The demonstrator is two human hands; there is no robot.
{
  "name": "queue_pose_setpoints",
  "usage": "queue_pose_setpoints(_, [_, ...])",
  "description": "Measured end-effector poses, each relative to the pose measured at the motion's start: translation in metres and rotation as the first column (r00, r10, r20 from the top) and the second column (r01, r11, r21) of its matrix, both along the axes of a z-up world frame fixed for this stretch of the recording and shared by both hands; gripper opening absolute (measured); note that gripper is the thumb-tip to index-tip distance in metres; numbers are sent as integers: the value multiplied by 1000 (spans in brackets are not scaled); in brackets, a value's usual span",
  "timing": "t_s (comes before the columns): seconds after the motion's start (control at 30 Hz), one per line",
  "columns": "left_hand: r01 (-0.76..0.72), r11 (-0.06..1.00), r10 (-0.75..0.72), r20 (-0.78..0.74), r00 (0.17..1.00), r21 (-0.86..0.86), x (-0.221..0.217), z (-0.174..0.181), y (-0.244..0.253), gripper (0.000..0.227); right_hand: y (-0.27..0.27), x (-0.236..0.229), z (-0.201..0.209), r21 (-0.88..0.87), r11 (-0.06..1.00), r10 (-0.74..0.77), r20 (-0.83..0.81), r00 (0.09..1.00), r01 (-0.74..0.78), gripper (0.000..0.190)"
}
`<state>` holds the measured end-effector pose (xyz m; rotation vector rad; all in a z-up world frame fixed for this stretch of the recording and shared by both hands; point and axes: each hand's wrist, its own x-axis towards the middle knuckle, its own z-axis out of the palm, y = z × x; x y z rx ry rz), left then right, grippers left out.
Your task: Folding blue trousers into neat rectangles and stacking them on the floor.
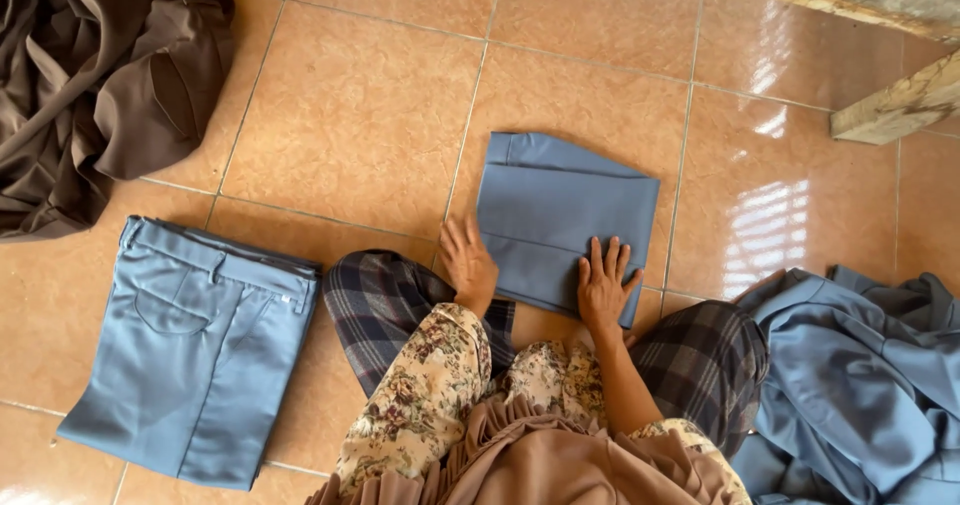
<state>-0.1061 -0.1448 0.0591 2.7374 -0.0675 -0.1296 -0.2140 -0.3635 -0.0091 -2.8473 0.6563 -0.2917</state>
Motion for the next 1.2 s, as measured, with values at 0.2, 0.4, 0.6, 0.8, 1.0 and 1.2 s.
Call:
queue_pose_setpoints(0.2, [437, 899, -431, 277, 859, 43, -4, -53, -74, 53, 41, 64, -5, -98, 983, 161, 41, 986, -156, 48])
queue_pose_setpoints(0.4, [284, 935, -325, 193, 926, 213, 65, -88, -32, 56, -55, 74, 3, -234, 967, 103, 11, 995, -98, 47])
queue_pose_setpoints(0.6, [164, 949, -239, 273, 932, 270, 101, -72, -36, 65, -95, 79, 20, -74, 981, -184, -70, 980, 179, 58])
queue_pose_setpoints(0.8, [393, 891, -450, 333, 829, 226, 59, -107, -77, 56, -12, 88, 15, -77, 971, 221, -72, 973, -226, 49])
queue_pose_setpoints(1.0, [94, 993, -105, 156, 982, 76, 77, -93, -4, 54, -98, 52, 26, 104, 983, -119, -254, 960, 149, 55])
queue_pose_setpoints(1.2, [-147, 988, 130, -239, 962, -53, 31, -110, -10, 73, -29, 24, 64, 123, 992, -22, -167, 986, 43, 67])
